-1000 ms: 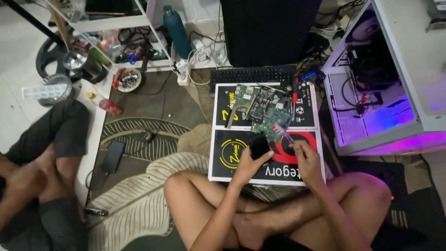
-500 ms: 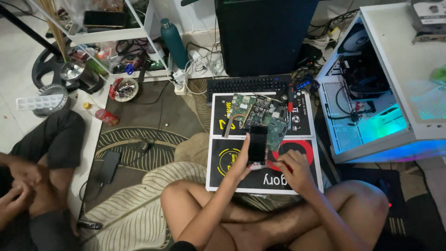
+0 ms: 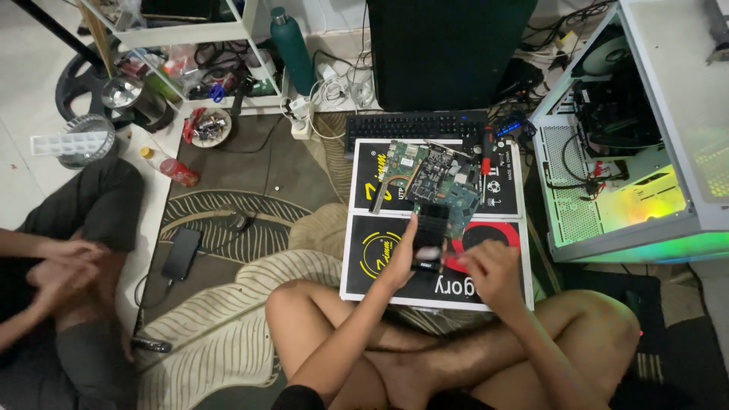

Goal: The person is repairing a computer motherboard by inspecting and manipulating small electronic components.

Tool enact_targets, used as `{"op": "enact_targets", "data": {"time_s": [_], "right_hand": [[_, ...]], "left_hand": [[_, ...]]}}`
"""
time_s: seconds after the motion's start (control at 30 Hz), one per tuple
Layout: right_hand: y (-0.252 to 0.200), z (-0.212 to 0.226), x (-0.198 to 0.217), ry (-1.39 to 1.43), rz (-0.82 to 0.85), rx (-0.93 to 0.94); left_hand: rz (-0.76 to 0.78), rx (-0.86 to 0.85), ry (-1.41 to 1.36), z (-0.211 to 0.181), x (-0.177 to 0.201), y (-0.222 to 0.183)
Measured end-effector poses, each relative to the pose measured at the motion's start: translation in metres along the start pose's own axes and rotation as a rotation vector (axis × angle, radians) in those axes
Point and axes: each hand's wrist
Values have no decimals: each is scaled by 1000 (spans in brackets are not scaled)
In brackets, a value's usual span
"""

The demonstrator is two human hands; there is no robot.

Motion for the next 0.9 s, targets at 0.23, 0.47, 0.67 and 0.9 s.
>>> {"op": "enact_targets", "data": {"time_s": [0.23,0.47,0.67,0.9], "right_hand": [[-2,1,-3,-119,-19,135],[-7,2,-6,-116,-16,226],[-5,3,1,-8,-17,139],[-5,5,-2,33,-30,-117]], "left_hand": [[58,33,-116,38,36,46],[119,-27,-302,49,51,70],[132,-51,-342,54,47,64],[48,-1,-335,39,35,43]]}}
Point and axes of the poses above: each hand's wrist, its own y-axis towards the middle knuckle, its own x-axis out of the back of the hand, z = x × y, and after that the axes turned 13 degrees about -x, right-handed
